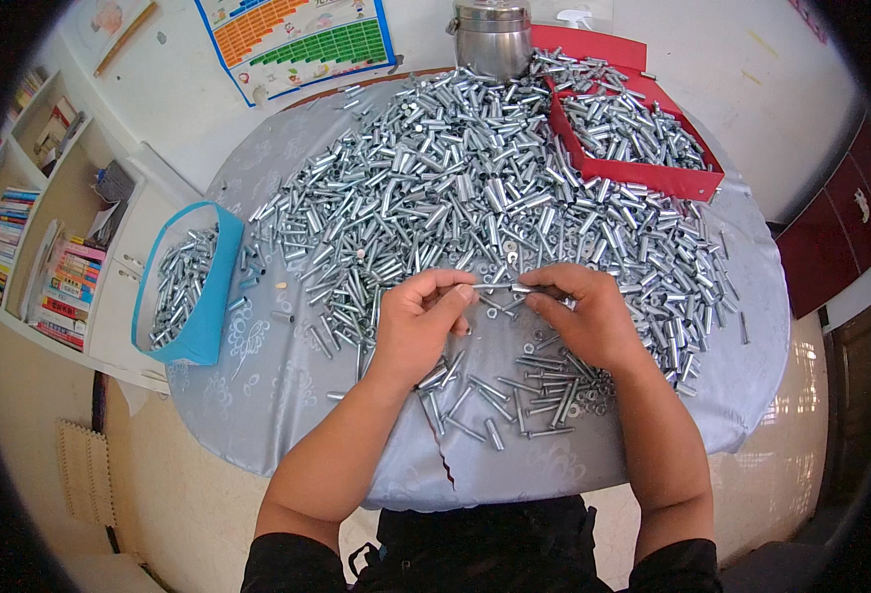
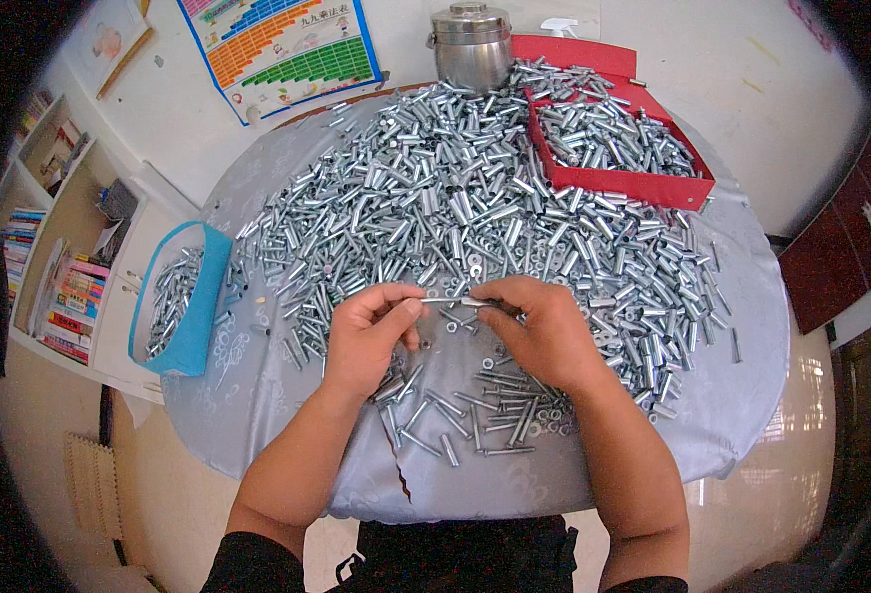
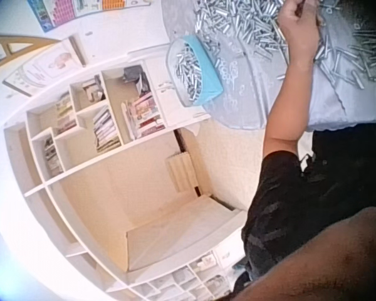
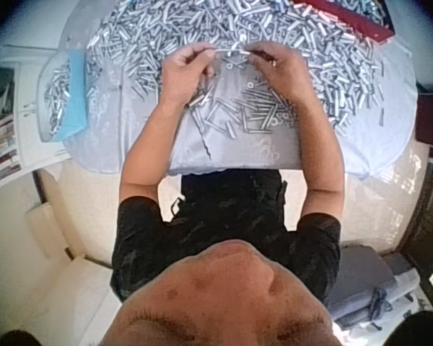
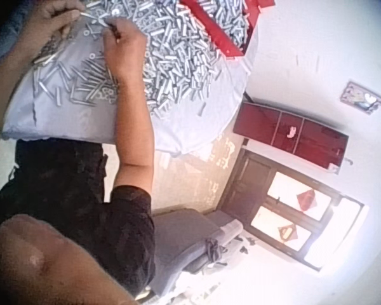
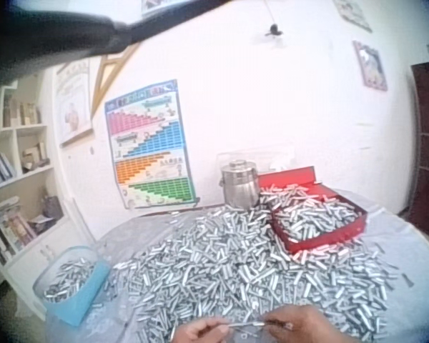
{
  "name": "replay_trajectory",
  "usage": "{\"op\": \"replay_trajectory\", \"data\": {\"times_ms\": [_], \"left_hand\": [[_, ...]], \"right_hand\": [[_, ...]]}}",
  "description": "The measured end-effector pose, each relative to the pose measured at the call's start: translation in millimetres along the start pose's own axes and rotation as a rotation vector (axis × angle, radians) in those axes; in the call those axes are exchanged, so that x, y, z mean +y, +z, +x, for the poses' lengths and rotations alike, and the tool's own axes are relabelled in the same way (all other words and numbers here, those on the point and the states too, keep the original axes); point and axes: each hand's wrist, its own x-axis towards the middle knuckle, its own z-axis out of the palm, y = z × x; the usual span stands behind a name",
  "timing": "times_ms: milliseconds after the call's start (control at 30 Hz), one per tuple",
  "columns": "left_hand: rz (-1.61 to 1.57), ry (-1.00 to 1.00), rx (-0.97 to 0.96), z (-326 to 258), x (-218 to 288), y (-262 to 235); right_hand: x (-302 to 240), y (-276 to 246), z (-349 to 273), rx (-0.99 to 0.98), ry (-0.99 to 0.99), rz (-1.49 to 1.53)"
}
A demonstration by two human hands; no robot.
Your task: The person repeatedly picks up small metal bolts and washers from a large pile on a table. They thread the washers onto the bolts by hand and place the assembled units back onto the table. The task involves continuous manual handling of hardware components without the use of tools.
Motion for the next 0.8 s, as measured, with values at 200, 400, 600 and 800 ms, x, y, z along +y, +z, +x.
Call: {"op": "replay_trajectory", "data": {"times_ms": [200,400,600,800], "left_hand": [[0.055,-0.014,-0.065,-2,-2,3],[-0.040,-0.092,-0.141,-3,-3,7],[-0.003,-0.047,-0.194,-7,-7,10],[-0.117,-0.010,-0.086,0,-4,3]], "right_hand": [[3,4,-1,-0.010,0.028,0.113],[-3,1,-2,-0.014,0.148,0.159],[3,8,-2,0.009,0.108,0.313],[7,-8,3,0.240,0.214,0.405]]}}
